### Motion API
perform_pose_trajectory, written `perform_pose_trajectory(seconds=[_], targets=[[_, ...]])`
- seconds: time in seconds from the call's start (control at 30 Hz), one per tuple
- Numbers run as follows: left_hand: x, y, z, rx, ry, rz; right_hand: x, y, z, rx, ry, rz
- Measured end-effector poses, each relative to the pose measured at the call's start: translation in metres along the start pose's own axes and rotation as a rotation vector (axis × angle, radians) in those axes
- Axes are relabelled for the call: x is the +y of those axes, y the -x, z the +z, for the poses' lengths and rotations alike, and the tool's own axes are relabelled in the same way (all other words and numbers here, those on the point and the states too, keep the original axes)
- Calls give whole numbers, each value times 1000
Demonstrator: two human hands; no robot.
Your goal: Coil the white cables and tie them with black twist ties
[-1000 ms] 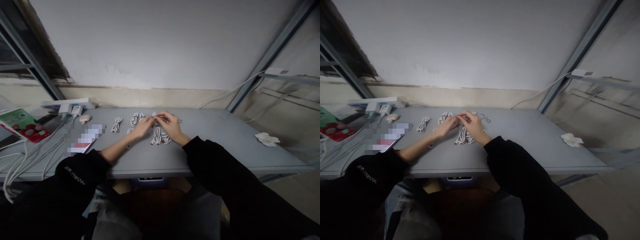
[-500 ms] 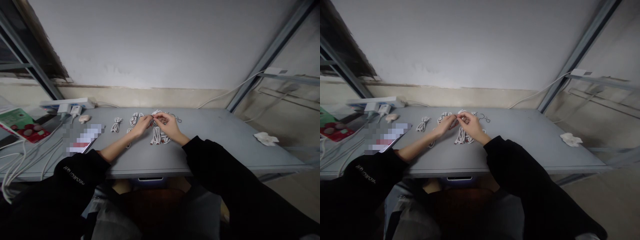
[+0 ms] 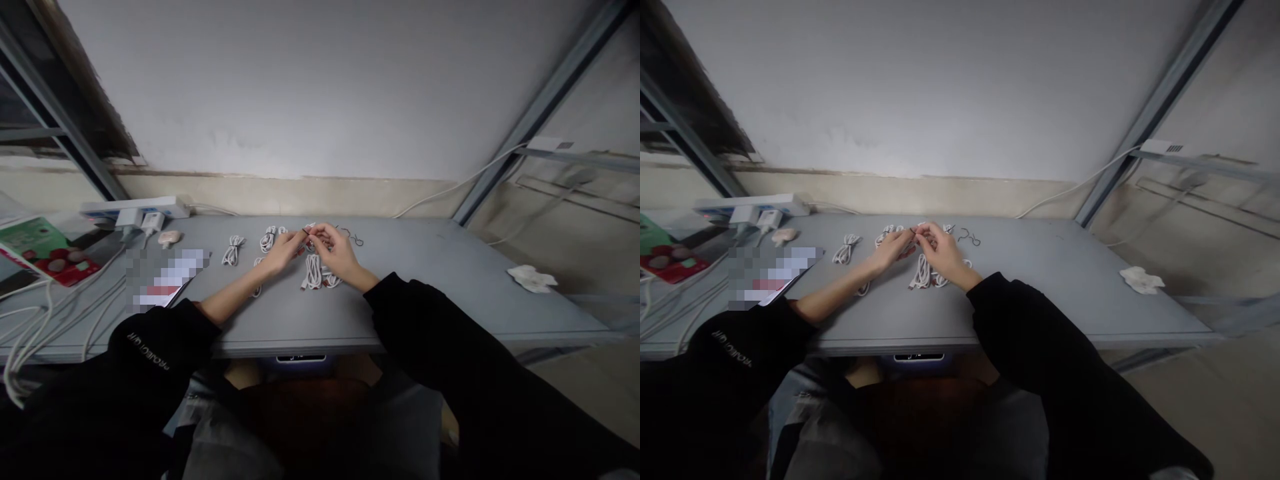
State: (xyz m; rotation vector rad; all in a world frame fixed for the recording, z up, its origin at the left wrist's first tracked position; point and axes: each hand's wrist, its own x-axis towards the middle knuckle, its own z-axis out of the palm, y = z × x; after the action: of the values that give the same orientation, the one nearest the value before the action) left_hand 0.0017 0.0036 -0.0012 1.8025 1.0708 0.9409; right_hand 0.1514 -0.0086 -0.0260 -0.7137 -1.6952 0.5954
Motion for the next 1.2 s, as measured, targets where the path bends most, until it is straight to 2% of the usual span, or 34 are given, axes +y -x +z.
perform_pose_trajectory(seconds=[0.27,0.5,0.73,0.87,1.0,1.2], targets=[[1,1,1,46,30,-70,-1,0,0,39,13,-8],[2,2,1,56,72,-80,0,-1,3,81,-121,105],[8,5,0,81,97,-45,-1,-3,3,167,-149,140],[15,8,1,113,134,-63,1,-5,3,196,-161,214],[14,9,2,118,71,9,5,-6,2,207,-234,254],[4,5,-1,113,-38,165,10,-9,3,233,-294,241]])
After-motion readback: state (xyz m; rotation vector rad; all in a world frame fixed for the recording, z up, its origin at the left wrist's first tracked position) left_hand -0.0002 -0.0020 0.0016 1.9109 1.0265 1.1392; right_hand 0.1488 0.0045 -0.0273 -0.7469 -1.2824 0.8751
